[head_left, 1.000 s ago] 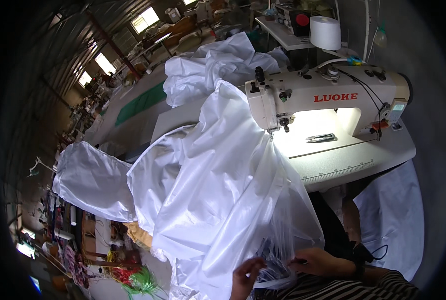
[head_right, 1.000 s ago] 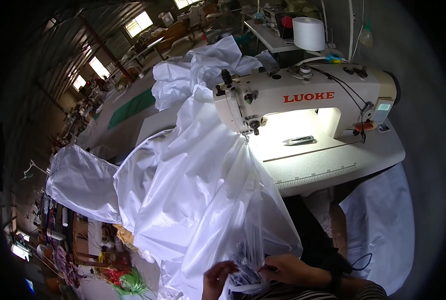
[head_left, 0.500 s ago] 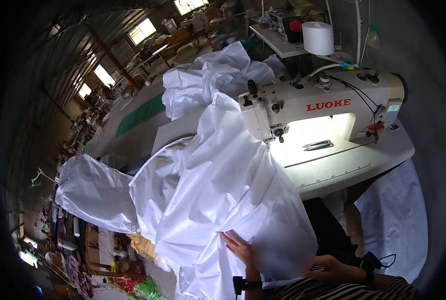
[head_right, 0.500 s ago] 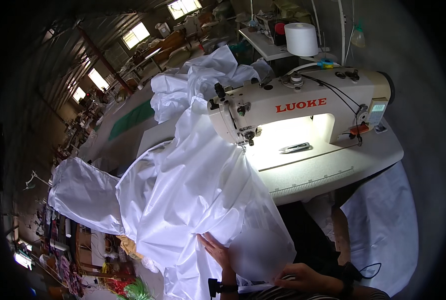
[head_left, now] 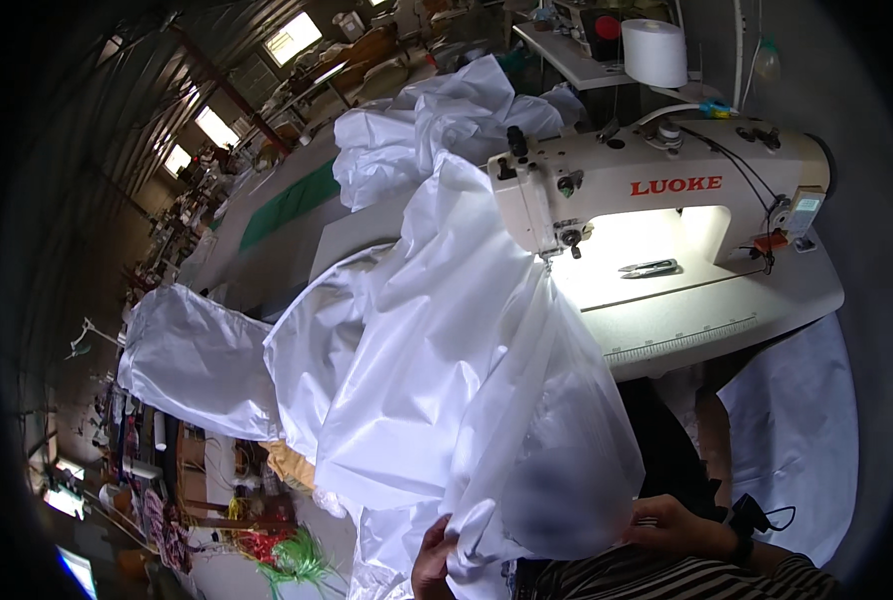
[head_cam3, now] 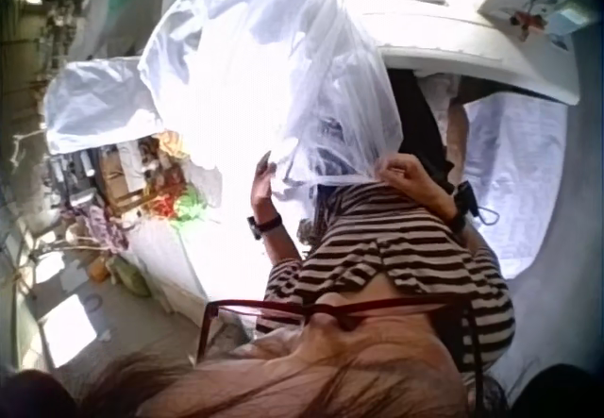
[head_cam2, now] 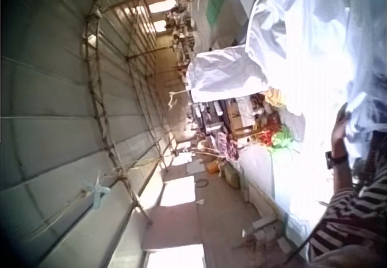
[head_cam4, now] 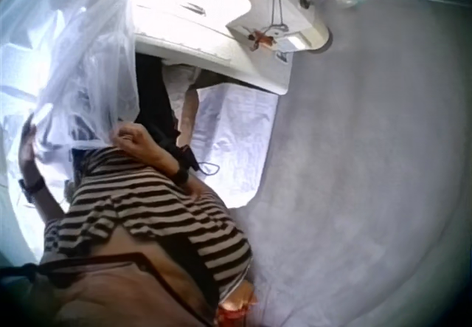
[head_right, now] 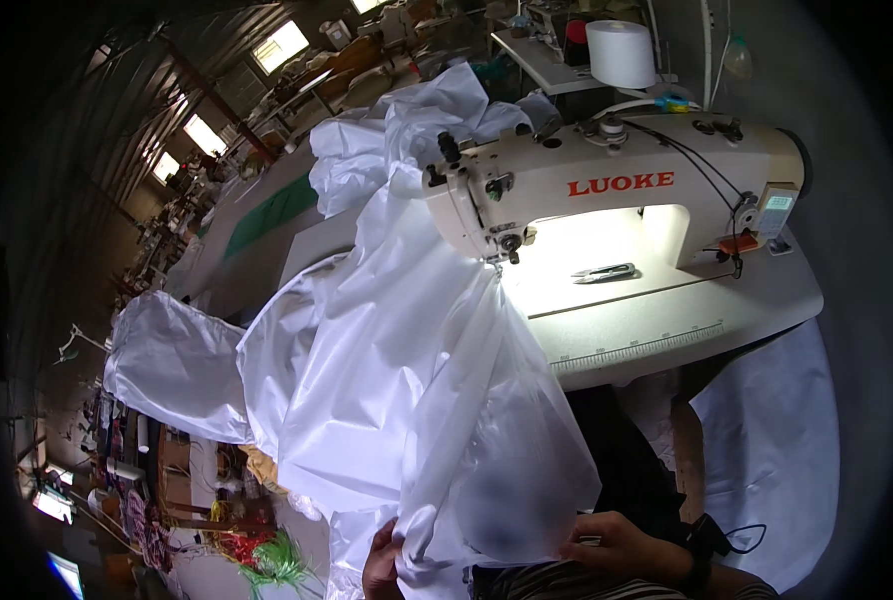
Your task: The recorder is sewing large white plastic or fabric bags using an industrial sewing machine.
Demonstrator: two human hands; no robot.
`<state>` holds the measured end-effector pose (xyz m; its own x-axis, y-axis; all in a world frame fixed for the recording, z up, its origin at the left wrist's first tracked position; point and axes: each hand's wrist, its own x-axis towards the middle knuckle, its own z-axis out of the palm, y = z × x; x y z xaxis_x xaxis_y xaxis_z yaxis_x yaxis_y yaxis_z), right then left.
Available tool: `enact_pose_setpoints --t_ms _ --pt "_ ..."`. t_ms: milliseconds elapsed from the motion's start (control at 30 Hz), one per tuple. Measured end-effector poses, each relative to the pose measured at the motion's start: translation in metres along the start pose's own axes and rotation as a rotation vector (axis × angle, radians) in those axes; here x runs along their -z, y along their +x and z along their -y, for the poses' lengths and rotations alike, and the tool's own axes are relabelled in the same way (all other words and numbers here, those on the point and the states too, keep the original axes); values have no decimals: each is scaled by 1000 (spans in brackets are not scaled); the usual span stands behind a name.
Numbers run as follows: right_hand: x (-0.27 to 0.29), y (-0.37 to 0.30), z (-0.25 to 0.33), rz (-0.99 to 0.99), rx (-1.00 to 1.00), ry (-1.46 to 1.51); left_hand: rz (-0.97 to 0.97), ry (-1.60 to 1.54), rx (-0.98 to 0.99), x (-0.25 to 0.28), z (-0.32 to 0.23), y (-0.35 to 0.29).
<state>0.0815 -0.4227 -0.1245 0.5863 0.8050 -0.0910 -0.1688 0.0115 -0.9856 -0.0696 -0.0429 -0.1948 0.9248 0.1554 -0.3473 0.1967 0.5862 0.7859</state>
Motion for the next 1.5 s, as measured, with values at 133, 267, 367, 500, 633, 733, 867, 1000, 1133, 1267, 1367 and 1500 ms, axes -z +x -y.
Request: enact_pose_setpoints --t_ms 133,267,367,500,633,733,867,1000,1133,1267,1367,1500 --pt "-3 7 4 25 33 -112 -671 1456 -597 -28 0 15" --pt "-4 9 4 43 15 -186 -672 1072 -779 -82 30 23" --pt "-6 5 -1 34 17 -106 -438 1189 -700 -109 61 38" --pt "-6 2 -8 11 -4 -166 -594 1454 -663 -102 91 70" --pt "-6 2 -6 2 -9 -186 -820 1548 -750 -71 99 102" --pt "-7 3 -1 4 -16 -161 -867 1607 -782 -56 93 124" --pt "-7 3 1 25 -41 -220 -857 1524 -684 -41 79 143" --pt "-7 4 -2 14 -54 -141 -679 1368 -798 -21 74 131" --pt "-6 7 -2 -12 -53 -263 -464 1157 -603 -14 51 85" --pt "-11 10 7 -40 -3 -434 -555 716 -225 -44 -14 10" --pt "-23 15 14 -72 327 -641 -217 649 -408 -96 -40 -47" --pt "-40 22 12 -74 516 -708 -96 900 -161 -158 -26 -48"
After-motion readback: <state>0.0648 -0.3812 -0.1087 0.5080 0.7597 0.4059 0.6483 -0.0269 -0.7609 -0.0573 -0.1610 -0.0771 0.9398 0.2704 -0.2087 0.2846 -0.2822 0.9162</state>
